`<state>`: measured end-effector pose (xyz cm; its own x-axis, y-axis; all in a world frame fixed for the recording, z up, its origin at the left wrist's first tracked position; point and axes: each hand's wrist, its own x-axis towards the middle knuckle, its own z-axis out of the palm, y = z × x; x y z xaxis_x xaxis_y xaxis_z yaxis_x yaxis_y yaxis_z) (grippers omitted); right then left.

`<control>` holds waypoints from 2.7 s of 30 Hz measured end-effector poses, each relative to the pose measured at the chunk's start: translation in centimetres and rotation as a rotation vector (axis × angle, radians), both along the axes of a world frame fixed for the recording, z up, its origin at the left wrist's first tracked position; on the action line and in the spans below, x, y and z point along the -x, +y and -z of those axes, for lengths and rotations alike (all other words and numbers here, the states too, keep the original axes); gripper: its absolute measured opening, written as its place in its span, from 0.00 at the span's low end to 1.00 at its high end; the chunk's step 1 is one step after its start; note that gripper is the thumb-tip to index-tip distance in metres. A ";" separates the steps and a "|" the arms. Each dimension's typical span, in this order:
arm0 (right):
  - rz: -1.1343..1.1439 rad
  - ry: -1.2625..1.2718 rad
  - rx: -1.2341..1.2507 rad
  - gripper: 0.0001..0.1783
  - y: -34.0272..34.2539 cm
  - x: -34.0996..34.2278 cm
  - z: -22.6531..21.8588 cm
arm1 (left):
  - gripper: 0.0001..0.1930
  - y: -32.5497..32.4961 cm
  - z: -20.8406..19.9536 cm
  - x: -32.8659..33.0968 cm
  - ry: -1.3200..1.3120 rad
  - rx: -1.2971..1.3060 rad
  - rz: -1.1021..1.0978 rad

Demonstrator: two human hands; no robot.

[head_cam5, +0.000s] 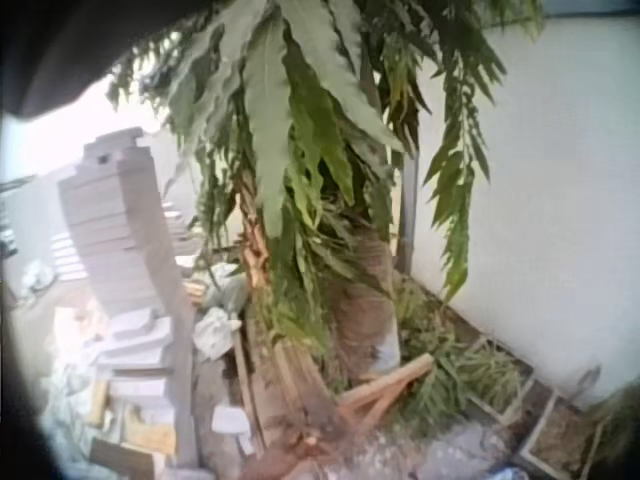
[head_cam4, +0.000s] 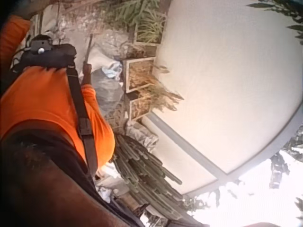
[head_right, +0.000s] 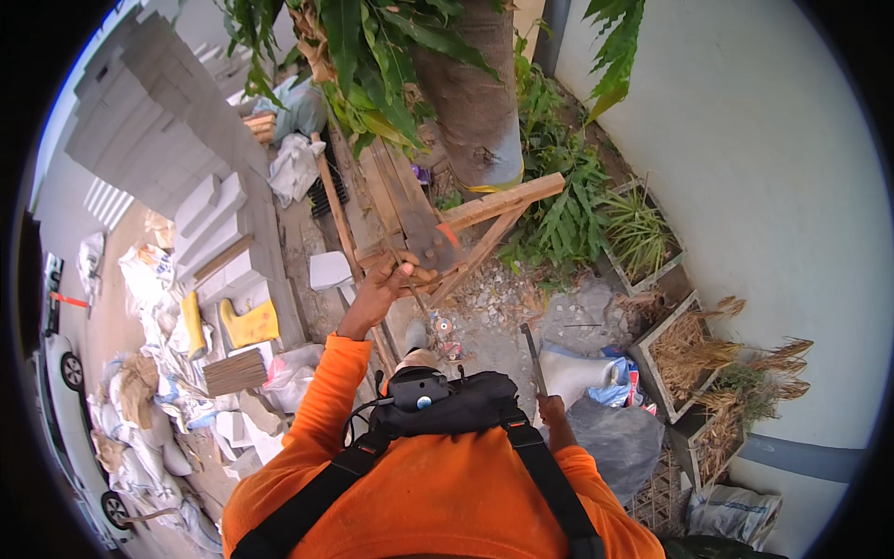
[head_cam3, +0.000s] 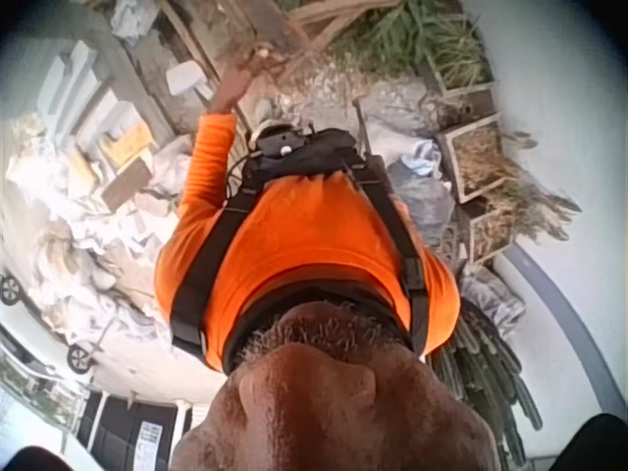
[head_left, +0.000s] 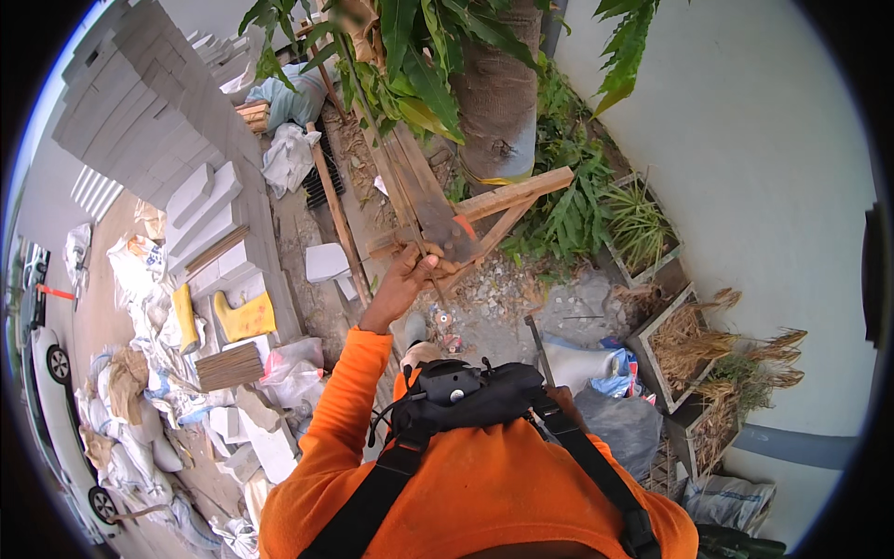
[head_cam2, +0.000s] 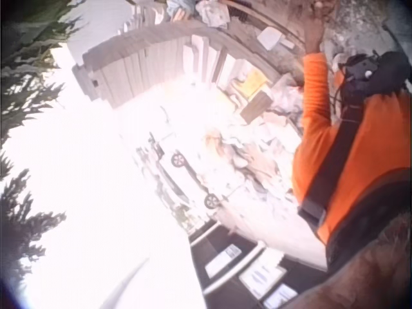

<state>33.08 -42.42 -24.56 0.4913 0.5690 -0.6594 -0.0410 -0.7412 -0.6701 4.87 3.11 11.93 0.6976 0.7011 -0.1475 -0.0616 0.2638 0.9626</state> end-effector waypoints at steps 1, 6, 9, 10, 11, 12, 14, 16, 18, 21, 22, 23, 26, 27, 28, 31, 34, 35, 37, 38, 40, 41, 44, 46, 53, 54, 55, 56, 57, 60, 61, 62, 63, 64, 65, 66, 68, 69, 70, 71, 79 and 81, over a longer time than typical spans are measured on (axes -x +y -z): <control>-0.124 -0.174 -0.006 0.25 -0.3 -0.9 -2.0 | 0.11 -1.5 1.1 -0.7 -0.020 0.079 0.077; -0.176 -0.290 0.275 0.29 -2.5 -1.6 -6.1 | 0.09 -9.0 6.5 -4.5 -0.075 0.528 0.274; -0.301 -0.304 0.184 0.28 -6.5 -1.0 -5.5 | 0.08 -11.0 8.1 -5.1 -0.075 0.627 0.305; -0.306 -0.253 0.225 0.27 -7.4 -0.7 -5.2 | 0.08 -11.3 8.4 -5.2 -0.060 0.642 0.312; -0.236 -0.192 0.289 0.27 -8.8 -0.3 -4.7 | 0.08 -11.7 8.7 -5.1 -0.061 0.641 0.326; -0.124 -0.123 0.329 0.26 -10.8 1.1 -2.8 | 0.09 -12.1 8.3 -5.7 -0.035 0.618 0.373; -0.051 -0.082 0.375 0.27 -11.5 2.7 -2.6 | 0.09 -12.4 8.5 -5.4 -0.030 0.622 0.395; -0.037 -0.085 0.389 0.27 -11.7 3.6 -3.2 | 0.09 -12.7 8.7 -5.1 -0.047 0.656 0.397; -0.044 -0.101 0.378 0.28 -12.0 4.8 -4.0 | 0.11 -12.8 9.2 -4.7 -0.076 0.646 0.419; -0.053 -0.149 0.363 0.29 -12.3 6.2 -5.1 | 0.16 -13.3 9.4 -4.1 -0.095 0.684 0.451; -0.061 -0.171 0.357 0.29 -12.5 6.7 -5.5 | 0.17 -13.5 9.4 -3.9 -0.096 0.706 0.461; -0.065 -0.199 0.347 0.30 -12.8 7.1 -5.9 | 0.18 -13.6 9.4 -3.8 -0.115 0.704 0.471; -0.098 -0.297 0.311 0.31 -13.3 8.3 -6.8 | 0.20 -13.5 8.8 -3.6 -0.175 0.705 0.504; -0.108 -0.331 0.301 0.31 -13.5 8.6 -7.1 | 0.20 -13.2 8.2 -3.5 -0.196 0.708 0.517; -0.135 -0.391 0.271 0.32 -14.1 9.1 -7.5 | 0.19 -13.0 7.9 -3.4 -0.218 0.710 0.530; -0.255 -0.629 0.151 0.33 -15.1 9.6 -8.6 | 0.19 -12.7 8.7 -3.1 -0.227 0.741 0.555; -0.298 -0.898 0.060 0.34 -15.3 8.2 -10.7 | 0.20 -12.4 9.3 -2.7 -0.224 0.737 0.583; -0.280 -0.945 0.066 0.35 -14.8 6.7 -12.0 | 0.20 -12.4 9.5 -2.5 -0.237 0.743 0.571; -0.196 -0.948 0.070 0.37 -12.6 4.6 -14.3 | 0.20 -12.4 9.7 -2.3 -0.228 0.757 0.561; -0.102 -0.840 0.129 0.37 -10.2 4.1 -16.7 | 0.20 -12.5 9.7 -2.3 -0.220 0.745 0.570; 0.050 -0.730 0.124 0.38 -5.4 3.2 -22.4 | 0.21 -12.6 9.6 -2.6 -0.208 0.723 0.592; 0.119 -0.730 0.067 0.37 -4.5 2.8 -23.7 | 0.21 -12.6 9.3 -2.9 -0.207 0.716 0.614; 0.103 -0.713 -0.102 0.33 1.7 0.0 -28.7 | 0.20 -12.8 9.4 -2.3 -0.217 0.702 0.577; 0.080 -0.654 -0.214 0.30 5.6 -0.9 -32.2 | 0.19 -13.1 9.9 -2.3 -0.217 0.701 0.552; -0.299 -0.576 -0.286 0.31 12.6 -8.8 -33.6 | 0.20 -13.5 10.3 -2.6 -0.209 0.646 0.536; -0.353 -0.599 -0.272 0.31 13.8 -9.6 -33.8 | 0.20 -13.6 10.2 -2.6 -0.194 0.651 0.517; -0.408 -0.622 -0.258 0.31 15.1 -10.5 -34.1 | 0.20 -13.8 10.1 -2.5 -0.179 0.655 0.496; -0.464 -0.649 -0.245 0.32 16.3 -11.5 -34.4 | 0.20 -13.9 10.1 -2.5 -0.153 0.647 0.476; -0.571 -0.776 -0.231 0.32 17.4 -12.7 -34.6 | 0.19 -14.0 10.1 -2.5 -0.132 0.639 0.459; -0.664 -0.764 -0.222 0.32 20.8 -15.1 -36.0 | 0.20 -14.2 10.2 -2.3 -0.094 0.606 0.429; -0.709 -0.817 -0.245 0.35 21.7 -16.2 -36.2 | 0.20 -14.2 10.4 -2.4 -0.090 0.594 0.425; -0.745 -0.826 -0.222 0.35 23.0 -17.1 -36.8 | 0.20 -14.2 10.4 -2.4 -0.082 0.583 0.419; -0.777 -0.832 -0.197 0.36 24.2 -17.9 -37.4 | 0.21 -14.3 10.3 -2.4 -0.071 0.573 0.414; -0.808 -0.839 -0.171 0.36 25.5 -18.6 -37.9 | 0.21 -14.3 10.2 -2.4 -0.058 0.563 0.409; -0.843 -0.866 -0.200 0.37 26.3 -19.7 -37.9 | 0.21 -14.4 10.0 -2.5 -0.045 0.554 0.413; -0.866 -0.874 -0.193 0.37 27.5 -19.9 -38.5 | 0.22 -14.4 9.7 -2.5 -0.039 0.550 0.399; -0.910 -0.889 -0.174 0.37 29.0 -20.2 -39.8 | 0.22 -14.7 9.1 -2.3 -0.026 0.547 0.375; -0.907 -0.886 -0.167 0.36 29.6 -20.1 -40.2 | 0.22 -14.8 8.9 -2.3 -0.032 0.549 0.365; -0.913 -0.876 -0.185 0.36 30.1 -20.1 -40.4 | 0.21 -14.9 8.7 -2.4 -0.038 0.552 0.358; -0.918 -0.865 -0.197 0.36 30.3 -20.2 -40.5 | 0.21 -15.0 8.7 -2.4 -0.044 0.558 0.353; -0.909 -0.857 -0.259 0.35 29.0 -21.3 -38.1 | 0.21 -15.2 8.8 -2.7 -0.056 0.542 0.357; -0.878 -0.851 -0.272 0.35 28.9 -20.9 -37.7 | 0.21 -15.0 8.8 -2.6 -0.068 0.551 0.358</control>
<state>53.99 -13.56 13.17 0.0901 0.9875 -0.1296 0.9166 -0.1331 -0.3771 7.45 -11.90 3.10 0.8938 0.2590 -0.3661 0.0657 0.7320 0.6782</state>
